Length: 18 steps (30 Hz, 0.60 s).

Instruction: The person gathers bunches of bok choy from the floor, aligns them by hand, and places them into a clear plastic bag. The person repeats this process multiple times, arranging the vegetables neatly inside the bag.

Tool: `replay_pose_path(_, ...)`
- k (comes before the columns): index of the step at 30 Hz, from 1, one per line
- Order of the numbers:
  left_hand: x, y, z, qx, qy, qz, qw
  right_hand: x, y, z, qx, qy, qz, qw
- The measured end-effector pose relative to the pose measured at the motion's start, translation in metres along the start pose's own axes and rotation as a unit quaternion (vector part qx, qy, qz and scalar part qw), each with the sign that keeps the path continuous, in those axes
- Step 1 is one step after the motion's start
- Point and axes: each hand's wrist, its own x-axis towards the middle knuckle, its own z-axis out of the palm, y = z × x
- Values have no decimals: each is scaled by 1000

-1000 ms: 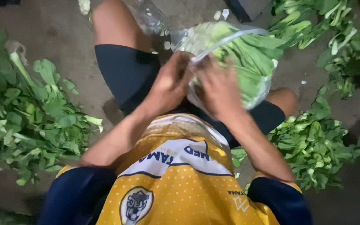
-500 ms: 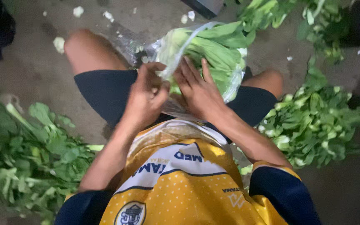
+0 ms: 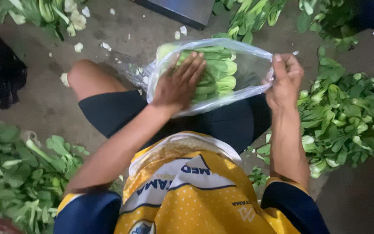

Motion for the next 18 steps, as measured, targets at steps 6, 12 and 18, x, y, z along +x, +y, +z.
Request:
replay_pose_path(6, 10, -8, -2, -187, -173, -34, 966, -15, 2, -29, -73, -84, -63, 992)
replay_pose_path(12, 9, 3, -20, -112, -131, -10, 985, -44, -4, 0, -221, -35, -115, 968)
replay_pose_path(18, 19, 16, 4, -116, -187, 6, 975, -78, -6, -13, -69, -67, 47, 994)
